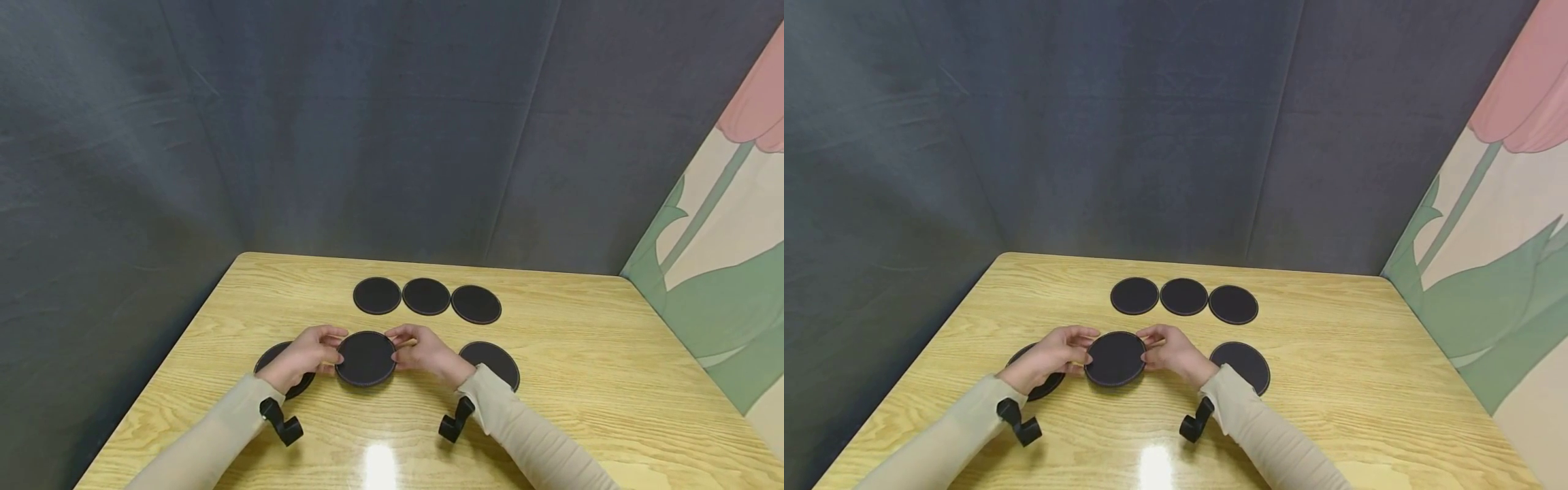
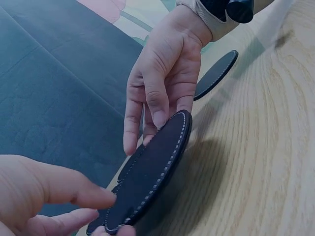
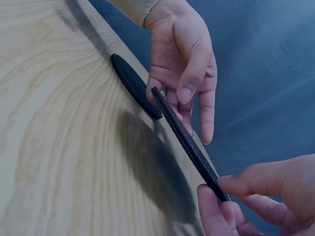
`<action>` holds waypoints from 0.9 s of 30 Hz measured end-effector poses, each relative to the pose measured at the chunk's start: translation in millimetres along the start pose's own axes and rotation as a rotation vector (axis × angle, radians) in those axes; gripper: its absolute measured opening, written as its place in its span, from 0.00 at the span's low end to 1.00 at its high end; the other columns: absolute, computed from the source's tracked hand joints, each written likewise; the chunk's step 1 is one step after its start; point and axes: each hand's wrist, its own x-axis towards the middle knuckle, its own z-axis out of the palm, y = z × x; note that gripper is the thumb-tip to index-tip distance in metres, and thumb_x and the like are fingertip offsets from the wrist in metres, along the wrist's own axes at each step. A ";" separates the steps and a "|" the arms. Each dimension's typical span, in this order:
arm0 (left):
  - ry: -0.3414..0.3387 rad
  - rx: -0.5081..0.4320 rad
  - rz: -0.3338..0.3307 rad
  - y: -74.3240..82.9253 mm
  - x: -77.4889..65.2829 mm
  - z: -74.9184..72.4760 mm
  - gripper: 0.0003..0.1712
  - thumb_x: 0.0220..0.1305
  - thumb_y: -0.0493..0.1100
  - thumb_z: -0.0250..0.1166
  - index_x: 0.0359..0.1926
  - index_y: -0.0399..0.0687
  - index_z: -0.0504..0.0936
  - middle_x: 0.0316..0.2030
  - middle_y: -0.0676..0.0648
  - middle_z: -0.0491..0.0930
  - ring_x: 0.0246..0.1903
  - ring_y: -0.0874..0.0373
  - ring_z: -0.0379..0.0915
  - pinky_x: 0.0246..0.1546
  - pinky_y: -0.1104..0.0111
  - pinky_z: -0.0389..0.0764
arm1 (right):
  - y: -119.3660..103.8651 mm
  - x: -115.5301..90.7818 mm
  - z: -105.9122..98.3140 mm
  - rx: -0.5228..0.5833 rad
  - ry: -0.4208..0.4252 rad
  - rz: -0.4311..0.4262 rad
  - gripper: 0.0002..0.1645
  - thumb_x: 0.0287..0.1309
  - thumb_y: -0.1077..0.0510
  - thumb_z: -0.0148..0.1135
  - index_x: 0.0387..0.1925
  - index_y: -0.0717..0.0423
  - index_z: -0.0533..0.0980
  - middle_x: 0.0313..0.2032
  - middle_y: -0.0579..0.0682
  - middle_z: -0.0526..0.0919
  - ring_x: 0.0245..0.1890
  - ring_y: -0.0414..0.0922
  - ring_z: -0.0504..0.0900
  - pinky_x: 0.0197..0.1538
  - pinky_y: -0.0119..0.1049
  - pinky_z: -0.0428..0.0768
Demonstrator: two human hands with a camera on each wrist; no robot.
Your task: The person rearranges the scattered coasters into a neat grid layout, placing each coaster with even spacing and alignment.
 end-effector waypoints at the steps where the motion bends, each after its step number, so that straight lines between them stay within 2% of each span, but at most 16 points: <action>1: 0.009 -0.004 0.001 0.4 1.0 0.1 0.32 0.54 0.24 0.61 0.62 0.35 0.71 0.54 0.34 0.68 0.34 0.54 0.73 0.30 0.66 0.81 | -0.5 0.3 -0.3 0.001 0.006 0.002 0.27 0.54 0.74 0.58 0.58 0.70 0.71 0.44 0.60 0.71 0.32 0.42 0.79 0.40 0.39 0.85; 7: 0.054 -0.009 0.007 2.5 5.2 0.0 0.34 0.51 0.22 0.61 0.62 0.37 0.72 0.55 0.35 0.68 0.35 0.54 0.71 0.27 0.70 0.76 | -2.5 1.2 -2.1 0.009 0.016 -0.003 0.27 0.54 0.73 0.59 0.59 0.69 0.72 0.45 0.61 0.71 0.31 0.41 0.79 0.41 0.39 0.85; 14: 0.078 -0.014 0.011 6.2 6.1 -0.7 0.32 0.53 0.24 0.63 0.62 0.37 0.73 0.56 0.35 0.69 0.41 0.53 0.74 0.33 0.67 0.80 | -6.0 -0.8 -6.6 0.027 0.019 0.008 0.28 0.56 0.72 0.59 0.61 0.69 0.70 0.48 0.61 0.70 0.32 0.40 0.79 0.44 0.37 0.84; 20: 0.087 -0.046 0.046 8.8 7.7 -1.5 0.31 0.53 0.25 0.63 0.61 0.33 0.73 0.51 0.37 0.71 0.33 0.57 0.74 0.34 0.68 0.80 | -10.2 0.3 -9.5 0.055 0.041 -0.005 0.28 0.56 0.72 0.59 0.60 0.71 0.70 0.48 0.60 0.70 0.35 0.40 0.79 0.44 0.35 0.84; 27: 0.077 -0.079 0.074 10.7 10.9 -3.6 0.28 0.55 0.27 0.62 0.60 0.29 0.73 0.44 0.41 0.72 0.30 0.60 0.72 0.33 0.69 0.80 | -11.4 2.1 -12.4 0.059 0.052 -0.030 0.28 0.56 0.72 0.60 0.60 0.73 0.69 0.47 0.61 0.71 0.36 0.41 0.79 0.46 0.37 0.84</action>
